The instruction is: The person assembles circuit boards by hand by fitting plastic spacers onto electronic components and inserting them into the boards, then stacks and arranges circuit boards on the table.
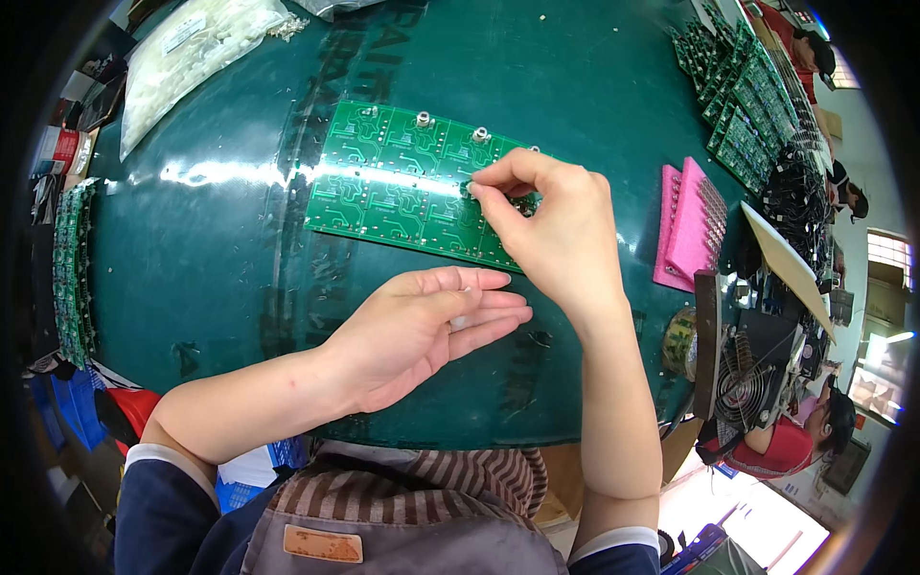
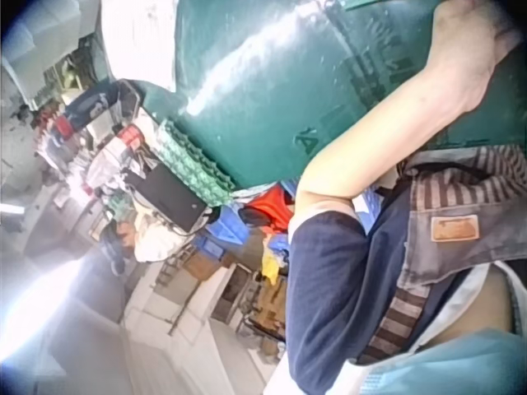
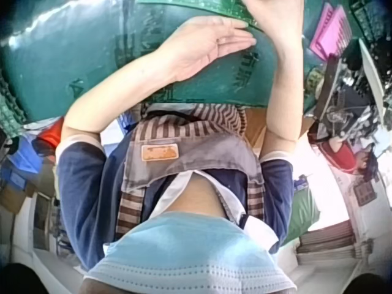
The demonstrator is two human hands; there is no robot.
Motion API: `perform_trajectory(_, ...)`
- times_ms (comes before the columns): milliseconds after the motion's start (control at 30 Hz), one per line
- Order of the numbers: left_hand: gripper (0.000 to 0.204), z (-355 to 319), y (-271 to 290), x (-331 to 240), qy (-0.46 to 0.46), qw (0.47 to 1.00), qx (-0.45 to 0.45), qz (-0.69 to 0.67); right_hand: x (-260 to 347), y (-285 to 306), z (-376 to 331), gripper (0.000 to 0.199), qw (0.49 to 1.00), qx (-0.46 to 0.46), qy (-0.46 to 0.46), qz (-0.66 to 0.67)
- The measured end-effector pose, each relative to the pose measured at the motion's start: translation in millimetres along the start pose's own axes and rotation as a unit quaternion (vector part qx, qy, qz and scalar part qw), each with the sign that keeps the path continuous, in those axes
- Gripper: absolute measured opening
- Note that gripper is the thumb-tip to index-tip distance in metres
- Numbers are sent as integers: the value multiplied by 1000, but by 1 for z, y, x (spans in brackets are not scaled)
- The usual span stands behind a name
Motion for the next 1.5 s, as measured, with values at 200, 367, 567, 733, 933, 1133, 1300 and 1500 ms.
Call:
perform_trajectory(200,33,-3,0,1,40,999,-2,28,2,-2,2,10,1000,18,1,-8)
perform_trajectory(367,31,-3,5,0,50,996,-13,75,5,-2,2,10,999,18,1,-31)
perform_trajectory(567,30,-2,7,0,37,996,-16,84,9,-4,2,9,999,13,10,-49)
perform_trajectory(733,30,-3,4,-1,33,997,-22,70,11,-1,-3,8,998,-30,36,-34)
perform_trajectory(933,28,-2,3,-1,35,997,-14,63,4,-3,-4,7,999,-35,18,-9)
perform_trajectory(1133,25,-2,3,4,43,998,-17,42,4,-2,-14,6,995,-75,71,-9)
perform_trajectory(1300,22,-5,5,3,51,996,-23,72,2,2,-15,8,995,-30,88,26)
perform_trajectory(1500,25,-5,6,3,29,996,-36,79,-72,132,-8,12,949,-268,5,-166)
Point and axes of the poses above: each hand's wrist, its own z-axis towards the middle knuckle, its own y-axis out of the back of the hand, x = y × z, the point moved 8 cm from there along z, towards the middle knuckle, and after that the axes turned 15 degrees about -y, right-handed, at the moved point
